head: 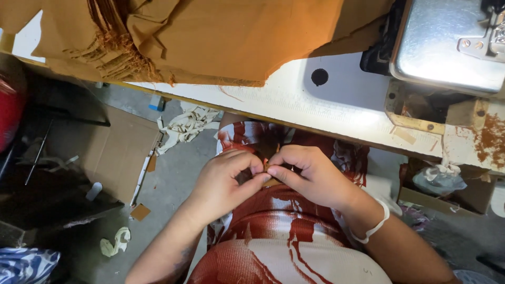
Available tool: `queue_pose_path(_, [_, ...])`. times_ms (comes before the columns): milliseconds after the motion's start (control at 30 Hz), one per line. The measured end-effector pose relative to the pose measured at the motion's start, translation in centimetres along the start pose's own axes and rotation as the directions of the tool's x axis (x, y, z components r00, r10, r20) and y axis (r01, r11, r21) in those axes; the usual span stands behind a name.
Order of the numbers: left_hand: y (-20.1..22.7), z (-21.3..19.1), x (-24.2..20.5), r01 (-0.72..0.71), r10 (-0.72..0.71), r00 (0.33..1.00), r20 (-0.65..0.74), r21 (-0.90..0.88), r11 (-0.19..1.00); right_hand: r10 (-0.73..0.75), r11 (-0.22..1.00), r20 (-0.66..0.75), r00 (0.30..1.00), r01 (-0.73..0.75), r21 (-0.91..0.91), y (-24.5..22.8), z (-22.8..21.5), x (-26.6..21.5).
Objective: The person is using an industrial sewing machine to sew and then fold individual brown fabric strips.
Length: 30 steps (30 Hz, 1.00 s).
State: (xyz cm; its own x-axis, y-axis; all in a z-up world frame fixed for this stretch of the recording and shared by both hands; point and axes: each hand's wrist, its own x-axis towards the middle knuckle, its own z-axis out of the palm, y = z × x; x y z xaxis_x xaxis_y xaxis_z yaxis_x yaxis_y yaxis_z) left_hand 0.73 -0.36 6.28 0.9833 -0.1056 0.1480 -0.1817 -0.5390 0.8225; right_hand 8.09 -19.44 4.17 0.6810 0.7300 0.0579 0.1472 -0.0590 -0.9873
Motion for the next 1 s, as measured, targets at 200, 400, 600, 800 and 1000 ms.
queue_pose_path(200, [-1.9, 1.0, -0.3, 0.090, -0.106, 0.993, -0.060, -0.228, 0.969, -0.007, 0.991, -0.084, 0.996, -0.004, -0.131, -0.2, -0.4, -1.1])
queue_pose_path(400, [-2.6, 3.4, -0.7, 0.043, -0.112, 0.977, -0.183, -0.344, 0.938, 0.079, 0.976, -0.081, 0.994, -0.093, -0.199, 0.1, -1.0, -1.4])
queue_pose_path(600, [-3.3, 4.0, -1.1, 0.131, -0.172, 0.981, -0.090, -0.347, 0.929, 0.187, 0.966, -0.034, 0.982, -0.190, -0.174, -1.1, -0.2, -0.9])
queue_pose_path(800, [-1.5, 2.4, -0.3, 0.237, -0.204, 0.968, 0.147, -0.254, 0.938, 0.139, 0.960, -0.061, 0.988, -0.150, -0.238, -0.7, -0.1, -1.2])
queue_pose_path(1000, [-4.5, 1.9, -0.8, 0.174, -0.186, 0.980, -0.074, -0.148, 0.974, 0.024, 0.955, -0.235, 0.972, -0.091, -0.282, 2.3, -1.2, -2.4])
